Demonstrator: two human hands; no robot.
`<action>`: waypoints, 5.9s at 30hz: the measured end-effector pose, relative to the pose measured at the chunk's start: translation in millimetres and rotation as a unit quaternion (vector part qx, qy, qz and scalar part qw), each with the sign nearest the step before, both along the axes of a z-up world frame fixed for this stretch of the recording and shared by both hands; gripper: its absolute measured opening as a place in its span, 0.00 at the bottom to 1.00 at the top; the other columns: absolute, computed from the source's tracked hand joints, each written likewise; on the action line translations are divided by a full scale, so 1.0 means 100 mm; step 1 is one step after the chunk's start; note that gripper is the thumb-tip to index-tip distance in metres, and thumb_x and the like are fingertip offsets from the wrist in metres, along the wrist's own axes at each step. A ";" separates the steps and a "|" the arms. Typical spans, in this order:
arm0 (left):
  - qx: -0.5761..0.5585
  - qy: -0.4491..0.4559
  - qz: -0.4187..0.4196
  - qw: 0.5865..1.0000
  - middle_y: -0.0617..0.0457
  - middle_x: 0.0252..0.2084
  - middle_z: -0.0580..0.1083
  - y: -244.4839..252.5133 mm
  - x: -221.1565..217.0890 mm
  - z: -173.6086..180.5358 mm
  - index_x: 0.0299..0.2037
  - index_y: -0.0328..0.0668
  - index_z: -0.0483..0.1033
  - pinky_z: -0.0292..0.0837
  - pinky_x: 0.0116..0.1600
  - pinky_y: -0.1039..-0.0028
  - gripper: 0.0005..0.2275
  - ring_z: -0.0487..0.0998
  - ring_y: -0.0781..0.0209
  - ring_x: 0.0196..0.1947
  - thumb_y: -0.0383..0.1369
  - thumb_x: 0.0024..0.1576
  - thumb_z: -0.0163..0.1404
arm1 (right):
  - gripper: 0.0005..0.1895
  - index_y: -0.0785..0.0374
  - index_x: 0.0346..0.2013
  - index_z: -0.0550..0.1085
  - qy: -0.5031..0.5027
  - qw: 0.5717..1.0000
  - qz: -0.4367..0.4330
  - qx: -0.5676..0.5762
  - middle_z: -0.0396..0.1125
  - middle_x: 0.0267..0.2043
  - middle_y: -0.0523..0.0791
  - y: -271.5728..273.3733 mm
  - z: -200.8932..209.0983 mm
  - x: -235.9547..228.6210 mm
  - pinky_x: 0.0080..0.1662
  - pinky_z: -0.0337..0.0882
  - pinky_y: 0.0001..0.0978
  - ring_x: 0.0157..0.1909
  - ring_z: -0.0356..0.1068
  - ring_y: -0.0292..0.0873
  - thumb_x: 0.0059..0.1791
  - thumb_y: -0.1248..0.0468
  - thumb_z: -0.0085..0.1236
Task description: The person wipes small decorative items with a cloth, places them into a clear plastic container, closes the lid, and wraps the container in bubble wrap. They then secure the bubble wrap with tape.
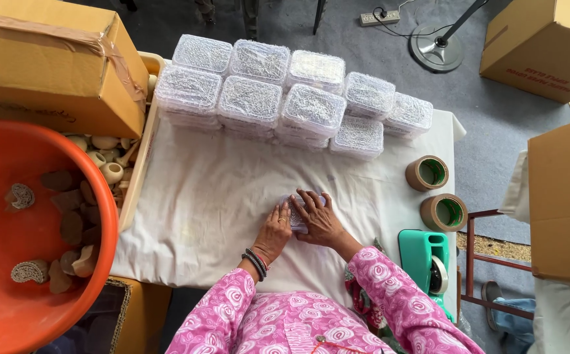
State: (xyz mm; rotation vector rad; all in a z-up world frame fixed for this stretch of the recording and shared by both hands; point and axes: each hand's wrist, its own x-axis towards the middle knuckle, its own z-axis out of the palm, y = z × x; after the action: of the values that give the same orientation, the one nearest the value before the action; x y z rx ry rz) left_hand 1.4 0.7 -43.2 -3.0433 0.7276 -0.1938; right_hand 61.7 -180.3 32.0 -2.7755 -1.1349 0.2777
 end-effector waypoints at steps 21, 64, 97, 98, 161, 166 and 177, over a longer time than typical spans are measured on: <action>-0.025 0.000 0.044 0.999 0.40 0.69 0.66 -0.02 0.05 0.22 0.62 0.28 0.70 0.68 0.66 0.67 0.21 0.71 0.46 0.65 0.24 0.56 0.51 | 0.39 0.45 0.69 0.66 0.134 0.977 -0.072 0.151 0.42 0.79 0.48 -0.66 0.05 -0.04 0.69 0.60 0.41 0.77 0.49 0.52 0.44 0.54 0.69; -0.006 0.015 0.039 0.999 0.30 0.68 0.64 -0.07 0.11 0.16 0.62 0.21 0.67 0.75 0.58 0.71 0.24 0.71 0.38 0.64 0.21 0.53 0.51 | 0.44 0.59 0.69 0.63 0.081 0.927 -0.205 0.303 0.52 0.75 0.50 -0.60 -0.24 -0.45 0.60 0.72 0.40 0.65 0.66 0.56 0.40 0.64 0.71; -0.384 0.151 0.186 0.892 0.55 0.74 0.60 0.14 -0.01 0.27 0.67 0.57 0.66 0.74 0.62 0.69 0.32 0.74 0.51 0.61 0.24 0.51 0.60 | 0.55 0.38 0.75 0.52 0.001 0.997 -0.080 0.018 0.40 0.79 0.53 0.01 -0.09 -0.04 0.67 0.46 0.65 0.79 0.40 0.57 0.39 0.43 0.72; -0.387 0.152 0.184 0.891 0.55 0.73 0.61 0.15 0.00 0.28 0.66 0.57 0.68 0.74 0.62 0.69 0.31 0.75 0.51 0.60 0.24 0.51 0.60 | 0.54 0.38 0.75 0.52 -0.005 0.997 -0.081 0.014 0.40 0.79 0.53 0.01 -0.10 -0.04 0.67 0.46 0.65 0.78 0.41 0.57 0.39 0.43 0.71; -0.056 0.024 0.030 0.998 0.43 0.69 0.66 0.07 0.07 0.08 0.57 0.30 0.75 0.81 0.42 0.76 0.20 0.79 0.62 0.36 0.25 0.53 0.55 | 0.48 0.47 0.76 0.49 -0.063 0.996 -0.036 -0.059 0.35 0.80 0.51 0.10 -0.17 -0.10 0.71 0.35 0.66 0.80 0.34 0.57 0.46 0.41 0.59; -0.019 -0.017 -0.008 1.000 0.34 0.65 0.70 0.05 0.08 -0.01 0.46 0.26 0.80 0.81 0.36 0.76 0.13 0.81 0.61 0.31 0.21 0.51 0.52 | 0.49 0.47 0.76 0.50 -0.061 0.995 -0.041 -0.065 0.36 0.80 0.51 0.10 -0.16 -0.13 0.72 0.34 0.66 0.80 0.34 0.56 0.46 0.42 0.60; -0.134 0.030 0.048 0.989 0.42 0.69 0.66 0.12 0.00 0.30 0.60 0.29 0.73 0.80 0.40 0.71 0.23 0.81 0.57 0.32 0.25 0.52 0.55 | 0.50 0.47 0.76 0.50 -0.039 0.997 -0.054 -0.050 0.35 0.80 0.51 0.12 -0.10 -0.09 0.71 0.33 0.65 0.80 0.34 0.55 0.45 0.40 0.61</action>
State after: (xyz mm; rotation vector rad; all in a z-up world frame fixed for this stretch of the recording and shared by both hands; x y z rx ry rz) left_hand 1.2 12.8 -12.9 -3.3443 0.6001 -0.2172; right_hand 52.9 -167.9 22.3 -2.9472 -1.0091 0.2214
